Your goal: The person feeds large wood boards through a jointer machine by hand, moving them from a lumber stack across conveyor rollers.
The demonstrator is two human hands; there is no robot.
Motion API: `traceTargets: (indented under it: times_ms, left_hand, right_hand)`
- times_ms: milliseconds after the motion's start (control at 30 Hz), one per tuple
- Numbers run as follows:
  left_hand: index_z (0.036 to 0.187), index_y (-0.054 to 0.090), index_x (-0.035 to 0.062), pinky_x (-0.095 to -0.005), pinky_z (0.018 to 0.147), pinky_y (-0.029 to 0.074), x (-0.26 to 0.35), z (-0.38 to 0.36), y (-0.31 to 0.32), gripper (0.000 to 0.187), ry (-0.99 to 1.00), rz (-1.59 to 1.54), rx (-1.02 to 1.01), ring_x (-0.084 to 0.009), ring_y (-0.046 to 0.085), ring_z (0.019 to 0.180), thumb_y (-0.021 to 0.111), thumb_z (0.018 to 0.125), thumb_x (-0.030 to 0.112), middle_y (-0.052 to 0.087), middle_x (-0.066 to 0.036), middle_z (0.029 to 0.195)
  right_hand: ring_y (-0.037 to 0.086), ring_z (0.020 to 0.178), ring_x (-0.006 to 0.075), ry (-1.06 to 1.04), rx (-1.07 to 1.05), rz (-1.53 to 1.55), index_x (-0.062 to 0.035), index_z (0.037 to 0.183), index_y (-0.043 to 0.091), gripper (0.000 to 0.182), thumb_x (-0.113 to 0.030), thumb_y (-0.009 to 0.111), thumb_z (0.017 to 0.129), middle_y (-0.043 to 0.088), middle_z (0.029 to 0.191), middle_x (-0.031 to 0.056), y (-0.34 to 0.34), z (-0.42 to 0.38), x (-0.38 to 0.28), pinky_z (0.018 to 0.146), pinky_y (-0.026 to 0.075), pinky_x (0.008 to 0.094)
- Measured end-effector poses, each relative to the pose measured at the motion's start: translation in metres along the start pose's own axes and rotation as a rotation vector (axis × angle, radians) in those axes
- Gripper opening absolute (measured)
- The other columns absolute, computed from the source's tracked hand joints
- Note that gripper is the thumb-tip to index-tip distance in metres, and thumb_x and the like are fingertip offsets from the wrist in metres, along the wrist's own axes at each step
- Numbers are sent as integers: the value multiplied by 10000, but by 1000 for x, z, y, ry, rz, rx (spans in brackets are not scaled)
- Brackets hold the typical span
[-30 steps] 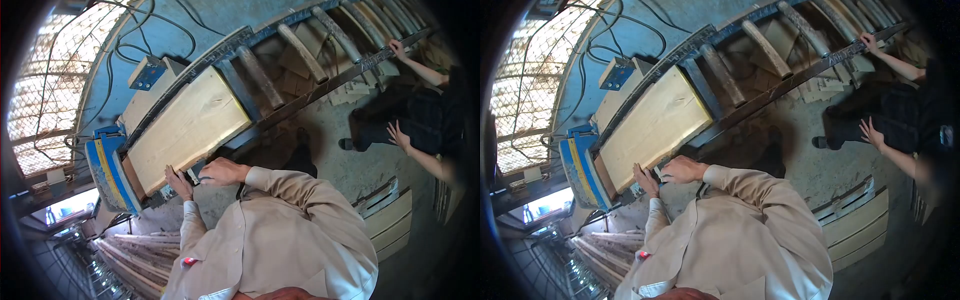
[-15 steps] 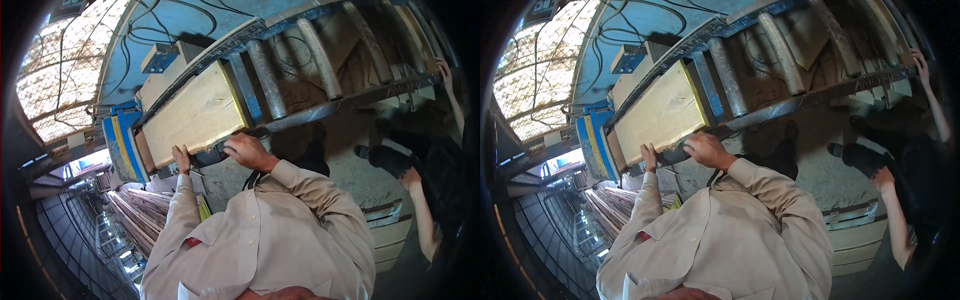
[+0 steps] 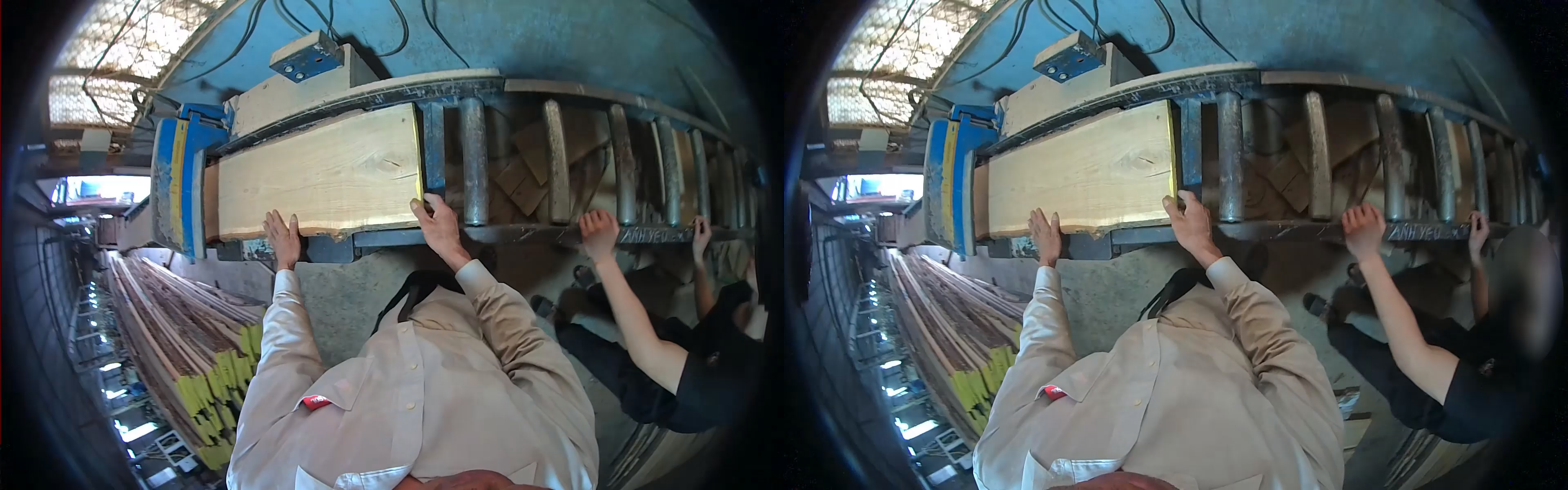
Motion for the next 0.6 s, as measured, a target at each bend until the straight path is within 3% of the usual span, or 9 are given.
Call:
traceTargets:
  times_ms: [100, 167, 267, 400, 600]
  left_hand:
    - [1602, 249, 14, -520, 1256, 116, 4, -2, -2, 766, -20, -16, 28, -465, 100, 1548, 464, 1056, 508, 166, -259, 1673]
    - [1590, 283, 13, -519, 1258, 123, 2, 0, 4, 774, 21, 5, 100, -460, 130, 1545, 502, 1036, 507, 197, -264, 1664]
    - [1577, 320, 21, -536, 1255, 125, -9, 0, 12, 783, 70, -6, 252, -446, 160, 1544, 535, 1012, 520, 225, -255, 1659]
    - [1593, 300, 64, -608, 1240, 93, 13, -14, -12, 783, -107, -90, 166, -419, 113, 1561, 520, 1009, 537, 210, -202, 1678]
    - [1581, 310, 52, -644, 1220, 101, 12, -16, -12, 765, -90, -106, 210, -431, 112, 1556, 544, 1008, 501, 213, -202, 1671]
  right_hand:
    - [711, 1005, 351, -31, -65, -38, 47, 1227, 636, 527, -408, 667, 964, 725, 1072, 254, 13, 12, -2, 881, 530, 427]
    - [683, 926, 183, -12, -85, 103, 54, 1198, 656, 457, -350, 681, 985, 741, 1031, 159, 24, 20, 3, 843, 523, 349]
    - [686, 933, 209, -47, -119, 144, 55, 1156, 671, 472, -383, 673, 979, 740, 1024, 186, 23, 19, -5, 840, 520, 375]
    - [659, 909, 169, -94, -149, 76, 58, 1130, 669, 432, -350, 674, 988, 732, 1010, 137, 24, 23, -2, 819, 511, 342]
    - [594, 921, 112, 73, -173, 223, 63, 1122, 662, 449, -372, 660, 1011, 693, 1042, 57, 24, 30, 4, 834, 483, 299]
Point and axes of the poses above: each hand's wrist, its own z-axis towards the middle knuckle, its own y-axis out of the palm, x = y × z, the point moved 6 cm from there along z, towards the middle knuckle
